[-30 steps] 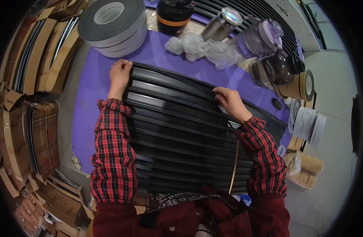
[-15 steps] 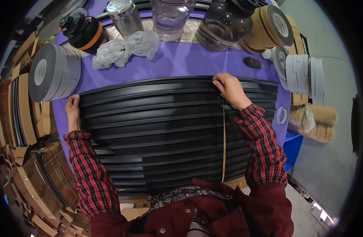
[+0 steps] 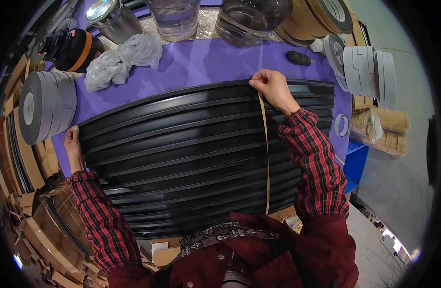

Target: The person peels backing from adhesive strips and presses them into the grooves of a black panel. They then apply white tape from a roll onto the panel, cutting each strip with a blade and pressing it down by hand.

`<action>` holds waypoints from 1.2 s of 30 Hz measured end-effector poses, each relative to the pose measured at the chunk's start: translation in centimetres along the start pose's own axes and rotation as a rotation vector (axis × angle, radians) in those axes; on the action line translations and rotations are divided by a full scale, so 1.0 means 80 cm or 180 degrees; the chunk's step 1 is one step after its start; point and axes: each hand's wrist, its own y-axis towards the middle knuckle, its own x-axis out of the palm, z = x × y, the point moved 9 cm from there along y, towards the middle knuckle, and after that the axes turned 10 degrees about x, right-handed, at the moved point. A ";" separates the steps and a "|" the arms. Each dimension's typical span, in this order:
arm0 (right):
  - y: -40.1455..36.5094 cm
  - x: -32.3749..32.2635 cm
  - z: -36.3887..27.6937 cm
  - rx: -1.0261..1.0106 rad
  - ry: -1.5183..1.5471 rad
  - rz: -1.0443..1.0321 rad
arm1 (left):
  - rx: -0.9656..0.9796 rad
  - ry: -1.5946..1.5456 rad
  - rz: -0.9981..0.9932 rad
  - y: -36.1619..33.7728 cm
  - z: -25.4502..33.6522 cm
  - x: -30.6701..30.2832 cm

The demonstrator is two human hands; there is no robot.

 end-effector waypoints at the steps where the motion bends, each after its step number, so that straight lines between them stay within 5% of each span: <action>1: 0.001 -0.001 -0.001 0.0009 -0.0071 0.0012 | -0.0001 -0.0017 -0.0023 0.000 0.000 0.001; 12: 0.008 0.002 -0.004 -0.0082 -0.0264 0.0142 | -0.0097 -0.0049 0.0001 -0.002 0.001 0.000; 17: 0.000 -0.008 -0.018 -0.0607 -0.1189 0.0409 | 0.0015 -0.0174 0.0002 0.005 -0.009 -0.003; 18: 0.003 -0.014 -0.009 -0.0360 -0.1110 0.0076 | 0.0045 -0.0209 0.0013 0.008 -0.012 -0.004; 22: -0.036 -0.083 0.039 0.0781 -0.0301 -0.1317 | 0.0166 -0.0068 0.0014 0.014 -0.016 -0.005; 27: -0.132 -0.253 0.051 0.0848 0.0170 -0.0438 | 0.0266 0.0081 -0.0099 0.025 -0.014 0.003; 29: -0.178 -0.249 0.019 0.0572 0.0049 -0.0312 | 0.1683 0.3408 0.0834 -0.008 0.085 0.020; 32: -0.220 -0.167 -0.053 -0.0071 -0.0022 -0.0071 | 0.2017 0.1129 -0.0312 -0.105 0.220 0.201; 36: -0.278 -0.010 -0.131 -0.1481 -0.0908 -0.0721 | -0.0814 -0.1447 -0.3157 -0.280 0.217 0.448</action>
